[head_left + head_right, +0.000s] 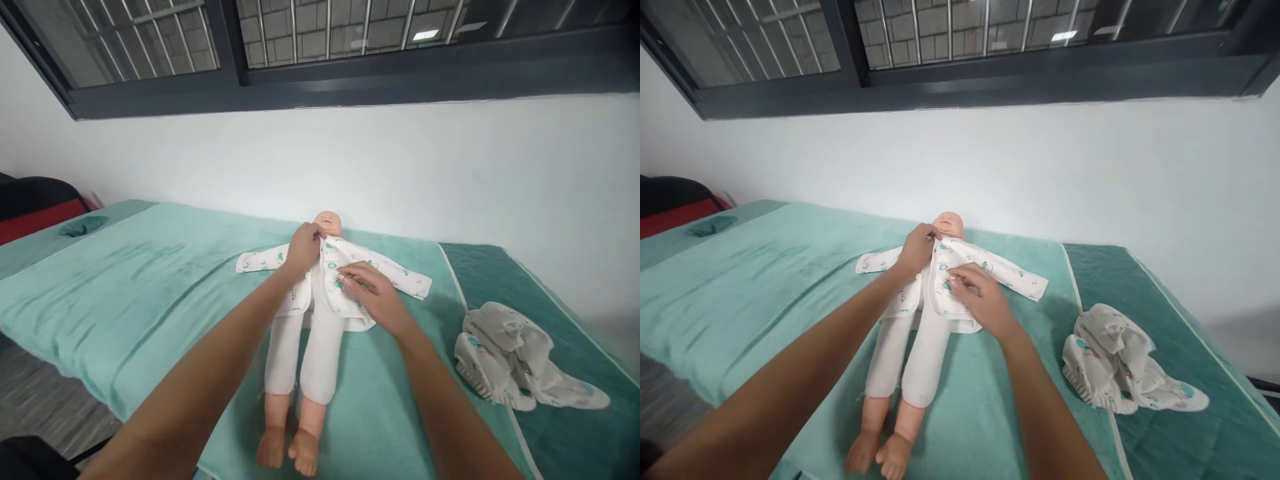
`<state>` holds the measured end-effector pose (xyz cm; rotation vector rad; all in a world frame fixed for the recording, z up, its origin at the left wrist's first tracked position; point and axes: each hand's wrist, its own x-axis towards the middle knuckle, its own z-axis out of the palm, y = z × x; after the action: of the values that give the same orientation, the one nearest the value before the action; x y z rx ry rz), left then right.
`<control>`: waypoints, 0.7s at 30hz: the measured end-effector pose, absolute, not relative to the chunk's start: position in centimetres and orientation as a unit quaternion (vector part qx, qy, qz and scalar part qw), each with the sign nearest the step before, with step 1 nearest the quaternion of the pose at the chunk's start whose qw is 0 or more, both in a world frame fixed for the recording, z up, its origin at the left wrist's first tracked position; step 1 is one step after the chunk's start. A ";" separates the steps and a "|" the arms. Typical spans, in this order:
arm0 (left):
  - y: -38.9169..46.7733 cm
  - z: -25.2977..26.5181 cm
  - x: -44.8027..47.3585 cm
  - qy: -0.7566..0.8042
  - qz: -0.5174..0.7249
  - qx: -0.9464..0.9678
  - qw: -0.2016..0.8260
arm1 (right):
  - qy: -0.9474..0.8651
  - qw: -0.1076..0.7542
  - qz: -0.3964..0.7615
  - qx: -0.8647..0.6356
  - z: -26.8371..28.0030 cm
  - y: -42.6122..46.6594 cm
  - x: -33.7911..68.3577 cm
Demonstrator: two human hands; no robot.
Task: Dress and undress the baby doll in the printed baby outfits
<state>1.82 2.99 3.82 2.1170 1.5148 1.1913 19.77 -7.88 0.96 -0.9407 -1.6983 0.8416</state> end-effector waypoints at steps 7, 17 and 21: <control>-0.1 2.5 0.9 0.474 0.520 0.648 0.291 | -0.825 0.392 0.220 -0.342 0.8 -8.4 18.1; -4.1 -2.6 -5.3 0.541 0.514 0.598 0.293 | -0.831 0.346 0.217 -0.377 -0.1 -8.8 17.7; -6.1 -3.0 -5.7 0.551 0.493 0.586 0.331 | -0.812 0.373 0.197 -0.404 -1.6 -10.0 17.9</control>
<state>-5.72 -6.06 -2.98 1.5326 1.4396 1.2882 17.91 -10.02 -1.60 -1.0352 -2.0792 0.5054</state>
